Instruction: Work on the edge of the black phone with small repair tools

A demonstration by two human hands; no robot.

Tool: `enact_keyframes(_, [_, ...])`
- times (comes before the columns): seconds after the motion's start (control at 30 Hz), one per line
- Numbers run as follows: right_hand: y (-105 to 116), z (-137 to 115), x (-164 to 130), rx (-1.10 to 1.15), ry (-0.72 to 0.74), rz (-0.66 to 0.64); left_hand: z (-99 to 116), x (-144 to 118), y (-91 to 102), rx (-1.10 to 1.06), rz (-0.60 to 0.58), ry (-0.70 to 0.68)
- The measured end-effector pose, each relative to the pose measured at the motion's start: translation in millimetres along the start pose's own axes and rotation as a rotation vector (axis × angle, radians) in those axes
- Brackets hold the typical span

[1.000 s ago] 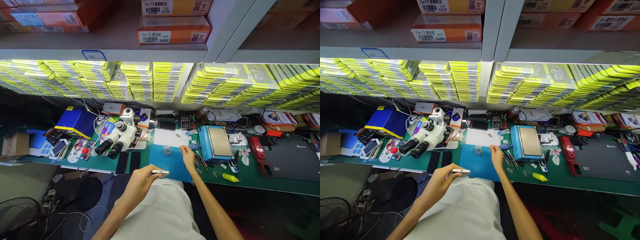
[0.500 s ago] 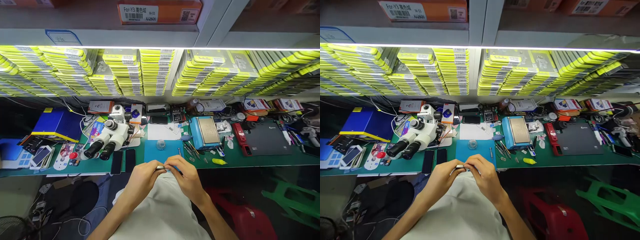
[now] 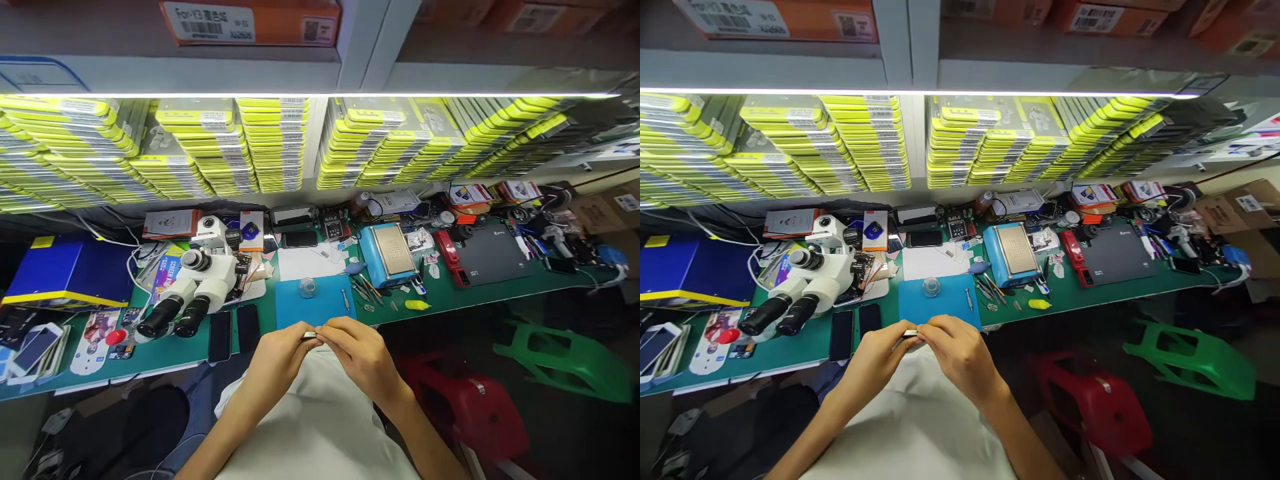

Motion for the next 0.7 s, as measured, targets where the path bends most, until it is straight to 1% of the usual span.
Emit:
enact_keyframes(0.13, [0.1,-2.3,-12.0,-0.032,0.051,-0.046,-2.6,-0.3,-5.6,-0.075,-0.039,-0.003])
enact_keyframes(0.23, [0.7,-3.9,-22.0,0.008,0.051,-0.111,-6.0,0.2,-11.0,-0.123,-0.051,0.01])
enact_keyframes(0.3, [-1.1,2.5,-29.3,0.077,0.002,-0.145,-7.4,1.1,-14.5,-0.147,-0.056,0.013])
enact_keyframes(0.37, [-4.3,24.3,-37.3,0.149,-0.11,-0.145,-7.9,2.4,-17.8,-0.163,-0.055,0.01])
enact_keyframes(0.4, [-6.1,42.9,-42.1,0.172,-0.188,-0.128,-8.2,2.9,-19.1,-0.168,-0.049,0.009])
enact_keyframes(0.43, [-7.1,66.8,-47.8,0.179,-0.283,-0.095,-8.6,3.4,-20.2,-0.173,-0.038,0.006])
enact_keyframes(0.5, [-6.0,125.6,-62.6,0.137,-0.483,-0.001,-8.8,3.4,-21.5,-0.179,0.001,-0.009])
enact_keyframes(0.6, [1.7,218.9,-93.3,-0.028,-0.77,0.101,-4.9,1.1,-21.9,-0.185,0.077,-0.084])
enact_keyframes(0.67, [9.5,269.0,-115.4,-0.155,-0.92,0.127,0.9,-1.9,-21.2,-0.179,0.13,-0.164])
enact_keyframes(0.7, [13.1,288.6,-125.6,-0.213,-0.977,0.129,4.5,-3.6,-20.2,-0.171,0.157,-0.208])
Point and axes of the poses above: each hand's wrist, its own x-axis towards the middle knuckle, its own y-axis out of the back of the hand, z = x × y, the point moved 8 cm from there along x, towards the middle knuckle, and after that the axes turned 6 degrees about x, right-handed, at the moved point
